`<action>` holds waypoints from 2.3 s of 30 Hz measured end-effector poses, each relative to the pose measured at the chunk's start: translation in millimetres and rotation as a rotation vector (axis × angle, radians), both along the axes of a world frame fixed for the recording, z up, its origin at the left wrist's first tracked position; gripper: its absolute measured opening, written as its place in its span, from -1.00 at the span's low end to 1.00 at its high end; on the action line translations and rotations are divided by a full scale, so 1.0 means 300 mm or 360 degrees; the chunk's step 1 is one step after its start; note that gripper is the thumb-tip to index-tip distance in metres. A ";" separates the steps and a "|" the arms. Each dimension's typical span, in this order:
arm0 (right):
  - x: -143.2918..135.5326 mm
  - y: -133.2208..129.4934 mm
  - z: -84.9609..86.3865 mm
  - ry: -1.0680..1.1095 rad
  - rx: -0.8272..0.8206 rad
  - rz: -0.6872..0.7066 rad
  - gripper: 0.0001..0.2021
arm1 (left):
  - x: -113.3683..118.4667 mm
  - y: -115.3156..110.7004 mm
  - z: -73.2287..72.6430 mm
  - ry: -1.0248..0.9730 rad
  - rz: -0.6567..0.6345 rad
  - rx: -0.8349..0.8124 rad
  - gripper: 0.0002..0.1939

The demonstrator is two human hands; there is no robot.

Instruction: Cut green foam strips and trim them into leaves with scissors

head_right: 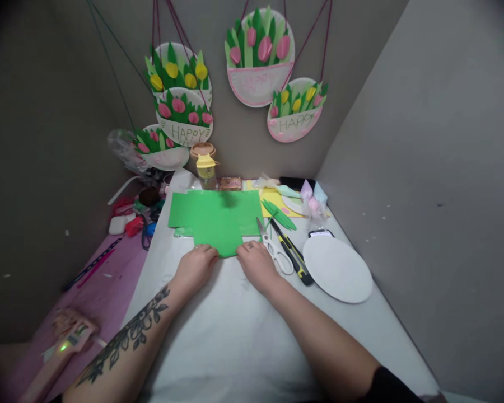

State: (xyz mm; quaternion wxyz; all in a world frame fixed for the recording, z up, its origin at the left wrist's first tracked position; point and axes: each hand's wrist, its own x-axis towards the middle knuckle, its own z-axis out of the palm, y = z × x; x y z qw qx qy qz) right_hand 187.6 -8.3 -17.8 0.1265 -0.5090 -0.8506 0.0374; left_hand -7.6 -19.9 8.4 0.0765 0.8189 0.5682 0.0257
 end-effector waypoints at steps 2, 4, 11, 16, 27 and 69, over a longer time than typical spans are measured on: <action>-0.008 0.011 -0.006 -0.0085 0.0049 0.0005 -0.85 | -0.002 0.002 -0.005 -0.0011 -0.0010 0.0036 -0.77; -0.013 0.021 -0.008 -0.0144 0.0070 0.0013 -0.81 | -0.005 0.007 -0.010 -0.0013 -0.0014 0.0053 -0.77; -0.029 0.050 0.005 -0.0097 -0.0005 -0.0020 -0.78 | -0.022 0.021 -0.022 -0.0003 0.0106 0.0064 -0.77; -0.030 0.062 0.004 -0.0058 -0.0115 -0.0031 -0.81 | -0.039 0.024 -0.006 -0.0046 0.0193 0.0013 -0.79; -0.019 0.089 -0.013 -0.0029 -0.0199 -0.0074 -0.86 | -0.114 0.060 0.020 -0.0018 0.0280 -0.0259 -0.78; -0.036 0.101 -0.006 0.0031 -0.0213 -0.0312 -0.89 | -0.053 0.061 0.010 0.0207 0.0265 -0.0088 -0.67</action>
